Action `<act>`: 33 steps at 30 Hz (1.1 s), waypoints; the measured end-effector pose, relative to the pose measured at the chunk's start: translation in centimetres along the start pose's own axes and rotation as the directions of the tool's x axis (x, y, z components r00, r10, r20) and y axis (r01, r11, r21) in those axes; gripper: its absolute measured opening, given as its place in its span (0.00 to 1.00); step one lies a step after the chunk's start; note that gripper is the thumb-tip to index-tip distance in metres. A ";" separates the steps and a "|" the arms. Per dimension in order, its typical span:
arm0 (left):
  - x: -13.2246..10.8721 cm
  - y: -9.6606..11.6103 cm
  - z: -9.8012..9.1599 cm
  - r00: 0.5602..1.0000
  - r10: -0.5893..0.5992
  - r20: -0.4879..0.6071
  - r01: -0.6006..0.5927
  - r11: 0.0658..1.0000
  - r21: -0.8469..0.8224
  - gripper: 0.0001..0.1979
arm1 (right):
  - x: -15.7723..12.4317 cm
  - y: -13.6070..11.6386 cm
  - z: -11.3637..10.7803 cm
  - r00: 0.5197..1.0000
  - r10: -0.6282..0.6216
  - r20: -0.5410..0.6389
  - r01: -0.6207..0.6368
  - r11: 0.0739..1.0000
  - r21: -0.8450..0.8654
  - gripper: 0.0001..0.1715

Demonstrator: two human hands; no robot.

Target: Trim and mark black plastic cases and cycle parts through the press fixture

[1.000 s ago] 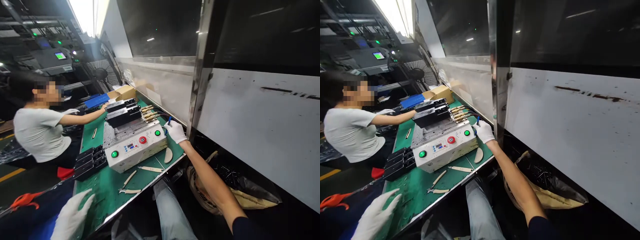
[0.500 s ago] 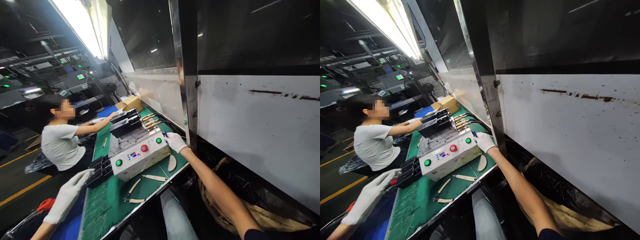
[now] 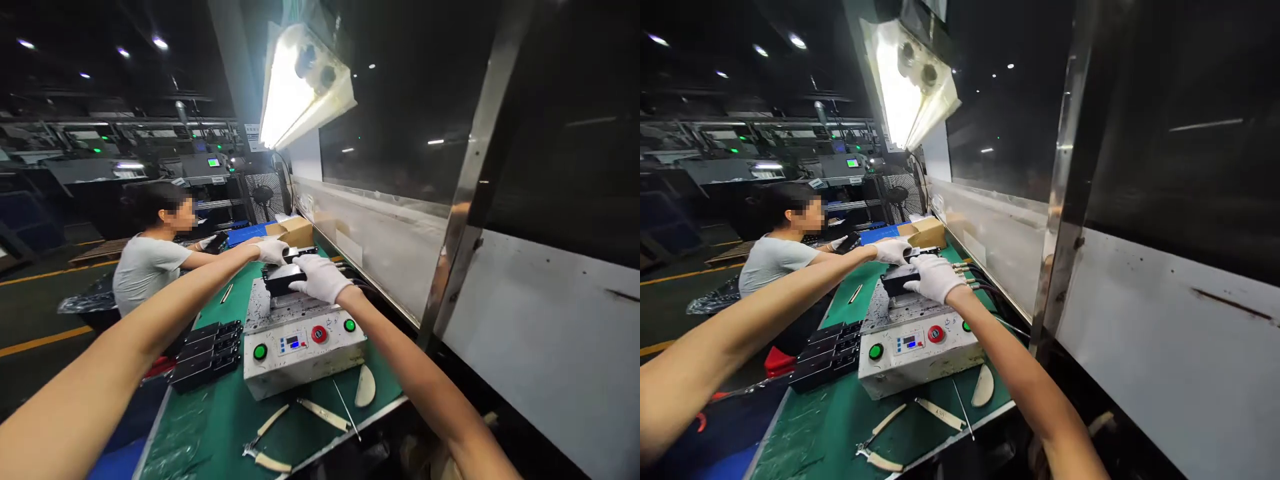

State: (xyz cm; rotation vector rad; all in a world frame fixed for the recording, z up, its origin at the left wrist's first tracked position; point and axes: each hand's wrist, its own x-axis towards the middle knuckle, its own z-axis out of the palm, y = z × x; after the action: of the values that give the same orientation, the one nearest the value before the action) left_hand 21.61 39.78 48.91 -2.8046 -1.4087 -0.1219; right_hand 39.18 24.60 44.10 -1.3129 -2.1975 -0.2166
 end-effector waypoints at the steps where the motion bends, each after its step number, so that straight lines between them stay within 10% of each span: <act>1: 0.4 -0.2 0.0 0.999 0.015 0.039 -0.015 1.000 0.019 0.15 | 1.5 0.0 0.4 0.998 -0.042 0.051 0.042 0.999 -0.006 0.37; 5: 0.4 -0.5 -1.6 0.999 0.035 0.026 -0.036 0.999 0.036 0.14 | 4.1 0.4 2.0 0.983 -0.080 0.167 0.087 0.995 -0.039 0.40; 9: -2.1 -1.5 -7.3 0.979 0.066 -0.194 -0.068 0.998 -0.004 0.21 | 4.5 0.4 2.2 0.980 -0.050 0.194 0.058 0.998 -0.032 0.32; 15: -13.9 -7.8 -12.7 0.916 -0.113 -0.386 0.095 0.993 -0.066 0.28 | 6.5 -0.3 -3.6 0.995 -0.056 0.079 0.051 0.997 0.065 0.28; 20: -28.5 -11.7 -4.6 0.878 -0.371 -0.303 0.331 0.927 -0.175 0.27 | 6.1 -7.7 -4.3 0.941 -0.339 0.018 0.330 0.926 0.181 0.36; 28: -42.0 -8.0 15.6 0.730 -0.680 -0.065 0.604 0.687 -0.403 0.28 | -5.3 -25.7 16.6 0.618 -0.628 0.473 0.569 0.772 0.282 0.40; 33: -44.4 -5.8 21.7 0.803 -0.596 -0.016 0.530 0.725 -0.441 0.24 | -10.7 -26.3 19.1 0.727 -0.560 0.398 0.517 0.827 0.220 0.20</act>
State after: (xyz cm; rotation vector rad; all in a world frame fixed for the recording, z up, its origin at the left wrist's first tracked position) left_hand -7.96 8.46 23.96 -2.4207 -2.3906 -0.7096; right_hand 13.32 10.97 26.24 -0.6666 -2.9190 -0.0187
